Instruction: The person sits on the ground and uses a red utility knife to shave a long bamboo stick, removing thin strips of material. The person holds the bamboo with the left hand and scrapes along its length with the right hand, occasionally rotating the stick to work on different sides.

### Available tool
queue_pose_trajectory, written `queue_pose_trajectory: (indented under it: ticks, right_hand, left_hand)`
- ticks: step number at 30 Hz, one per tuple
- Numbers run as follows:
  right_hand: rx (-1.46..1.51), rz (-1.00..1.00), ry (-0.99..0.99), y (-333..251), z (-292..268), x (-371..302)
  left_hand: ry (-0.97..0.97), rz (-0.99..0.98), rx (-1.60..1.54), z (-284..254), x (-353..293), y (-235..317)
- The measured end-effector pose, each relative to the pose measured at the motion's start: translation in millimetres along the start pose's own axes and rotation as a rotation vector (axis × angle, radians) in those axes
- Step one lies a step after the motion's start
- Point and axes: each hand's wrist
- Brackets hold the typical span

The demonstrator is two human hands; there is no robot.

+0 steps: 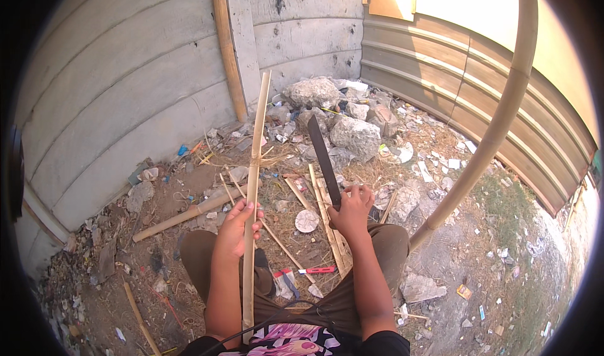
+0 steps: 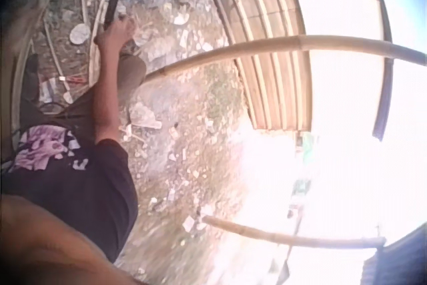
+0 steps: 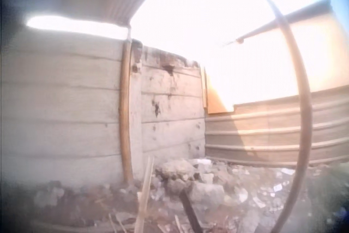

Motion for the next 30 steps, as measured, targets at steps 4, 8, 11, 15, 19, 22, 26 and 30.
queue_pose_trajectory:
  ticks: [4,8,11,15,19,22,26,30]
  right_hand:
    - [0.758,0.447,-0.566,-13.1,37.7,0.7]
    - [0.983,0.728,-0.730,-39.7,64.8,-17.5]
    - [0.891,0.545,-0.406,-57.2,51.1,-14.1]
    - [0.805,0.156,-0.154,-81.8,-8.4,-0.2]
    - [0.544,-0.145,0.177,-99.6,-14.1,-0.6]
    - [0.497,-0.304,0.279,-98.1,-15.1,9.8]
    - [0.377,0.034,0.239,-76.1,19.6,49.0]
    - [0.373,0.320,0.183,-64.9,39.5,44.3]
  left_hand:
    - [0.039,0.031,-0.007,-15.8,-8.4,-10.9]
    - [-0.010,-0.033,-0.047,-3.8,-24.6,4.8]
    - [-0.043,-0.075,-0.092,-9.5,-30.7,5.8]
    - [-0.056,-0.120,-0.185,-10.9,-26.9,-9.3]
    - [-0.101,-0.201,-0.205,5.7,-26.2,-17.6]
    - [-0.117,-0.187,-0.189,3.0,-30.2,-17.7]
    - [-0.060,-0.245,-0.150,14.2,-31.1,-21.8]
    - [-0.151,-0.294,-0.189,17.2,-40.4,-32.5]
Point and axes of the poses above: each hand's wrist, its own x-axis towards the middle knuckle, its own z-axis out of the palm, y = z × x, and after that the axes turned 11 degrees about -x, right-handed
